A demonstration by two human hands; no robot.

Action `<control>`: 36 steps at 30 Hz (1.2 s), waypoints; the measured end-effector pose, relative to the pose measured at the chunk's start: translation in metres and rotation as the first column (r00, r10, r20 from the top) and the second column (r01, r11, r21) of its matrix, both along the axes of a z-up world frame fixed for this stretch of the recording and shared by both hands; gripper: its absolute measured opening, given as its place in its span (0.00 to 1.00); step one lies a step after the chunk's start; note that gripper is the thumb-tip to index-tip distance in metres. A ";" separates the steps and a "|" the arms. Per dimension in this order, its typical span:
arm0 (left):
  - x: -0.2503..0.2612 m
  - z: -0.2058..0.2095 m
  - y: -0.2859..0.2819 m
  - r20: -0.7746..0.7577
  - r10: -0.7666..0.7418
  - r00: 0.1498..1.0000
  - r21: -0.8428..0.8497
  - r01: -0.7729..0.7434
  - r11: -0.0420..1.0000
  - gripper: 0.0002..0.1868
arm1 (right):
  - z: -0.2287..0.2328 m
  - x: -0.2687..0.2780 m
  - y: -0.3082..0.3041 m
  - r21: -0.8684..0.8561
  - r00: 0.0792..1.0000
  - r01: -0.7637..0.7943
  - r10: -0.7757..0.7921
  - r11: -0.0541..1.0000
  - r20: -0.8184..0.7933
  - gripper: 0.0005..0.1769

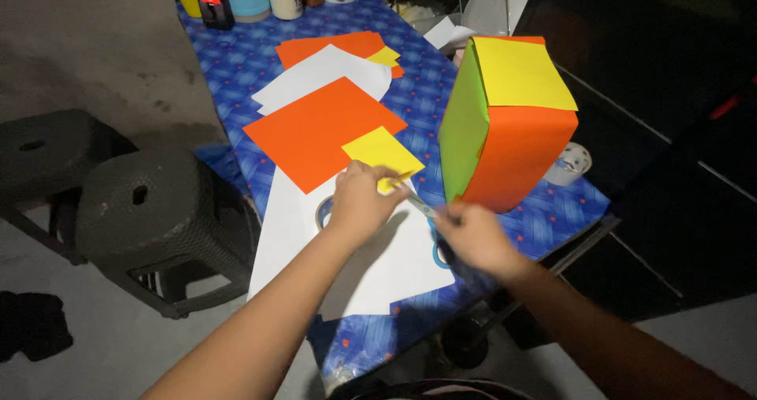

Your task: The person assembles a multi-colored paper box by folding and taping yellow, orange, and green paper sheets. They use scissors to trim excess paper and apply tape to secure the edges, forming a rectangular box structure.

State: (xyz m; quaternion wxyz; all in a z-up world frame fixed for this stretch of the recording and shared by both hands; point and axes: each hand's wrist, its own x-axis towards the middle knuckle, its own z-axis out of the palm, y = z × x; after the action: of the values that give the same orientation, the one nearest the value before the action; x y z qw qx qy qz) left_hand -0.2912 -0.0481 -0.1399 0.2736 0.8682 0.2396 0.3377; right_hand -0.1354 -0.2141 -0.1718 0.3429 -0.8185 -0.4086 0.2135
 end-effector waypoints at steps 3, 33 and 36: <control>0.026 0.035 0.002 0.121 -0.062 0.991 -0.631 0.125 0.766 0.17 | 0.055 0.004 0.014 0.504 0.747 0.176 0.219 0.845 -0.628 0.13; 0.115 0.159 -0.014 0.529 0.199 0.825 -0.830 0.454 0.325 0.10 | 0.199 0.048 0.021 0.799 0.939 0.056 0.239 0.599 -0.246 0.14; 0.122 0.161 -0.017 0.589 0.178 0.788 -0.773 0.486 0.407 0.11 | 0.217 0.066 0.024 0.700 0.824 0.283 0.208 0.656 -0.527 0.14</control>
State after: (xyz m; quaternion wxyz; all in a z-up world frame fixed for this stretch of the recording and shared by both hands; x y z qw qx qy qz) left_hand -0.1693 -0.0652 0.0207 0.7857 0.4492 0.1968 0.3771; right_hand -0.0698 -0.1902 0.0450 0.7597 -0.5079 -0.3207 0.2492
